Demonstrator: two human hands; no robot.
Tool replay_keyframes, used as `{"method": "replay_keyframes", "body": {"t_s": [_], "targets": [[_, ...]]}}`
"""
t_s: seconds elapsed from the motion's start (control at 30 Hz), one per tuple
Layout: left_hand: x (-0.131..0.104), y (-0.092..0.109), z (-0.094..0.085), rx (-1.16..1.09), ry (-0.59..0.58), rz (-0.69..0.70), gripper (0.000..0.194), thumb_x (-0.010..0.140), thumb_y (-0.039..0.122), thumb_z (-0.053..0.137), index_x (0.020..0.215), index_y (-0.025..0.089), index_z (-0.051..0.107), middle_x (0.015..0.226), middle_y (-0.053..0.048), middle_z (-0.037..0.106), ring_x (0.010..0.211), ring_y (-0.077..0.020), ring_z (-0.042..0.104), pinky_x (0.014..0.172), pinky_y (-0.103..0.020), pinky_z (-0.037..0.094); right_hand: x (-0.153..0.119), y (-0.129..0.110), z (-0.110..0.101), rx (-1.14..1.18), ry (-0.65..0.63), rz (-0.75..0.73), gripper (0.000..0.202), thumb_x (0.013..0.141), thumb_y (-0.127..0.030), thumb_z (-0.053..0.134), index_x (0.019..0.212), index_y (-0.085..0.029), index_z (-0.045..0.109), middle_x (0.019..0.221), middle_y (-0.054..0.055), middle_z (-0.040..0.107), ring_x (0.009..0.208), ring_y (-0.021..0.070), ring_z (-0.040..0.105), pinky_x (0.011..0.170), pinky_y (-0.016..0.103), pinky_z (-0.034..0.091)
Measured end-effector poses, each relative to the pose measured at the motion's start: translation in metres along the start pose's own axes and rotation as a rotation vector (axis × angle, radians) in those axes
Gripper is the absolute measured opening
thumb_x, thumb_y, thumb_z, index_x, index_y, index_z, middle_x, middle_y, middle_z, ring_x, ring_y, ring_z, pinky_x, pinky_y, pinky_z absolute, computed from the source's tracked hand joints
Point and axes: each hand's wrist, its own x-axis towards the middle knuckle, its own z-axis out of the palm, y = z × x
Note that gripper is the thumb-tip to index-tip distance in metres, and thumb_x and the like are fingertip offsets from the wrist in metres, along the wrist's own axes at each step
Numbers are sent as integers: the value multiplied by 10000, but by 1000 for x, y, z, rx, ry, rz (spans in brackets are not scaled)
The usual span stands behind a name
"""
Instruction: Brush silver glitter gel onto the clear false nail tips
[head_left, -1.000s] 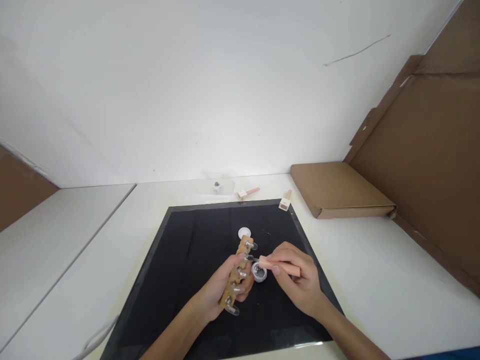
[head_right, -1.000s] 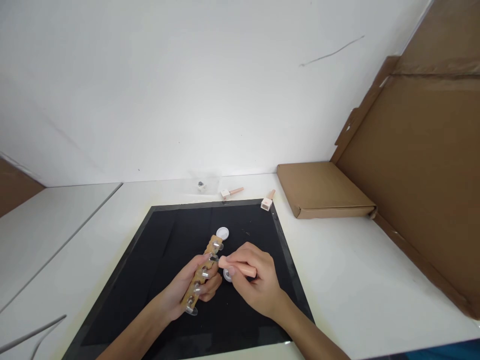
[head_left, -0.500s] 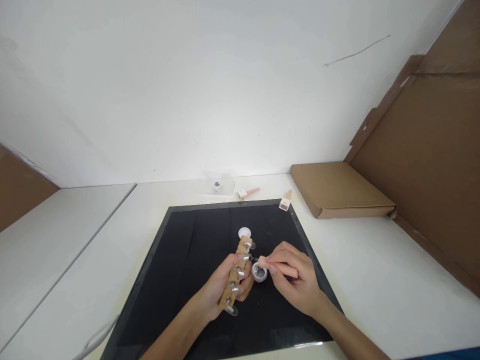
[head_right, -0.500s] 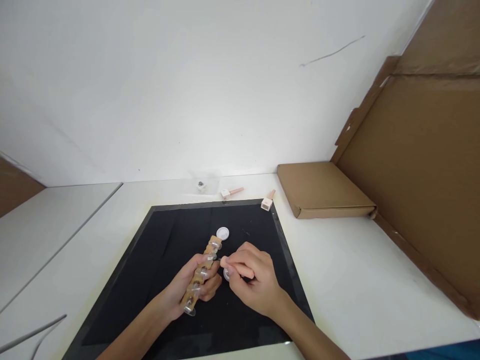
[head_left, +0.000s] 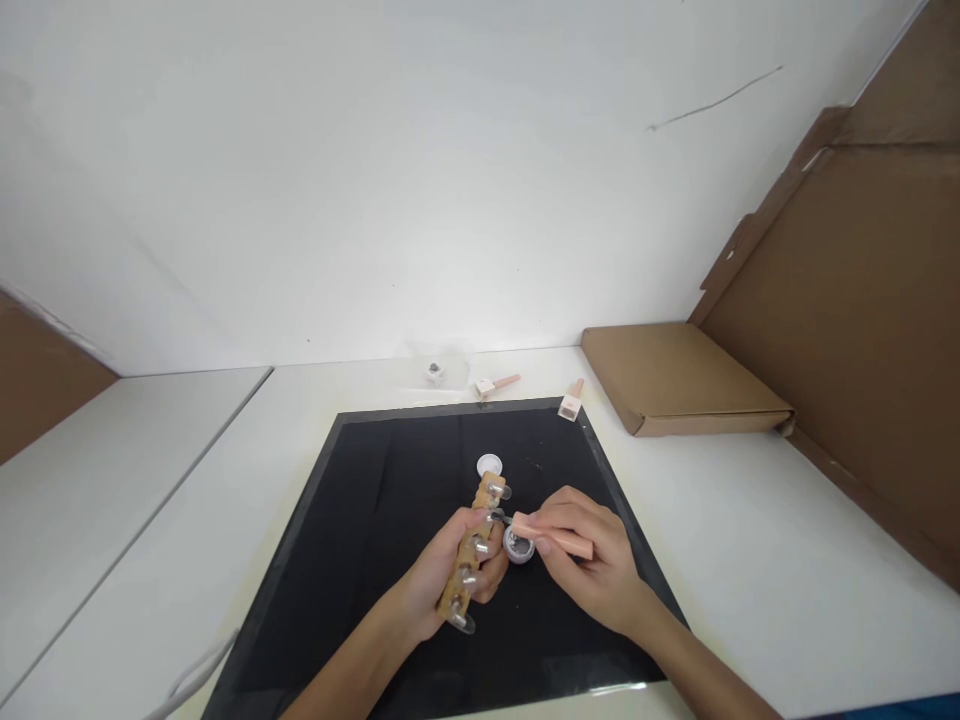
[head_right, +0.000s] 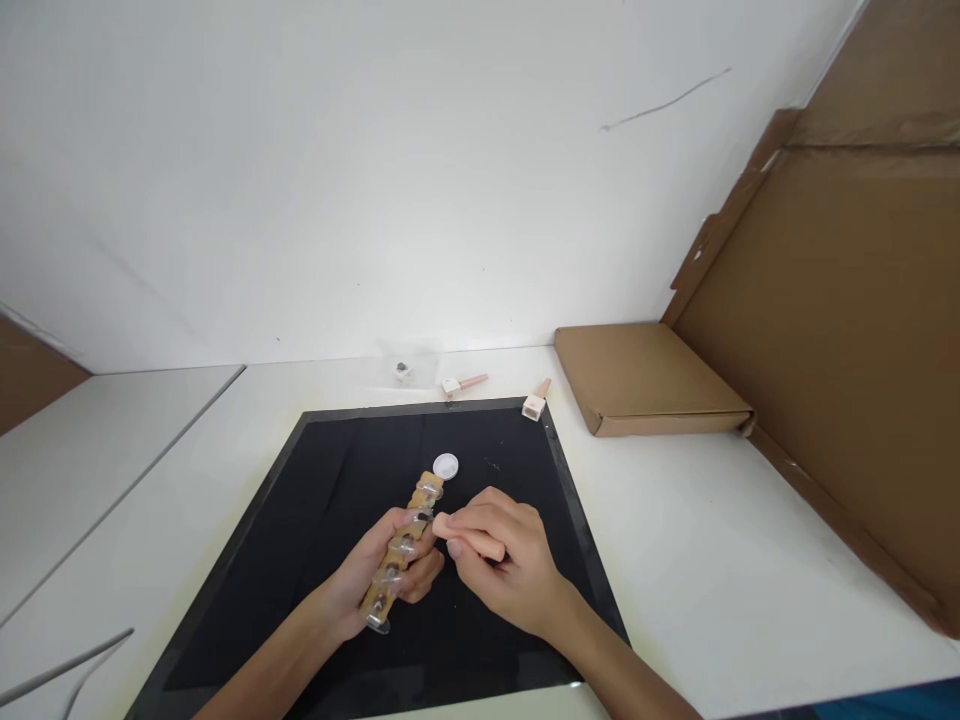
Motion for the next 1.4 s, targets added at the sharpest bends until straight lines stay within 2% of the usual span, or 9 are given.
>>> {"method": "replay_keyframes", "body": {"t_s": [0.2,0.43,0.6,0.7,0.9,1.2,1.4], "targets": [[0,0,-2,-13,-22,4,385,832,429,410,528,193,420,361,59,309,377,-84,211,417,-239,163,-1,-2,-1,-53,94,74,147,809,-57,534,787,-181,609,645,13,579,554,132,545,501,243,443],[1,0,-1,-7,-5,11,393,826,446,412,524,195,421,358,59,310,376,-83,210,422,-243,169,1,0,0,23,-6,-28,192,787,-39,554,891,-181,631,705,33,636,594,139,584,522,235,467],[0,0,-2,-16,-24,0,390,825,439,413,521,195,414,359,58,306,380,-84,209,423,-244,158,0,-1,0,-36,61,31,162,799,-36,539,830,-173,621,656,20,591,560,128,552,503,233,440],[0,1,-3,-21,-20,-6,394,819,453,423,522,194,416,357,57,309,382,-84,213,423,-244,156,0,-1,-1,-20,67,18,157,800,-43,535,827,-174,619,653,18,583,563,127,548,505,232,442],[2,-1,-3,-7,-1,16,406,822,467,420,516,199,404,341,57,319,357,-77,206,419,-253,157,0,0,1,41,-54,-67,213,796,-56,559,953,-179,636,716,37,636,608,136,595,532,231,485],[1,1,-2,-12,-17,-14,392,809,446,428,510,192,416,345,56,310,372,-79,206,422,-249,150,-4,1,4,-46,56,-4,158,799,-48,537,839,-182,612,639,15,591,540,130,546,482,238,429],[2,0,-2,-20,13,-13,385,813,425,421,506,196,397,343,55,322,360,-75,213,419,-248,156,-2,1,2,15,-13,-87,191,785,-51,546,914,-163,634,685,40,623,582,135,584,519,233,469]]}}
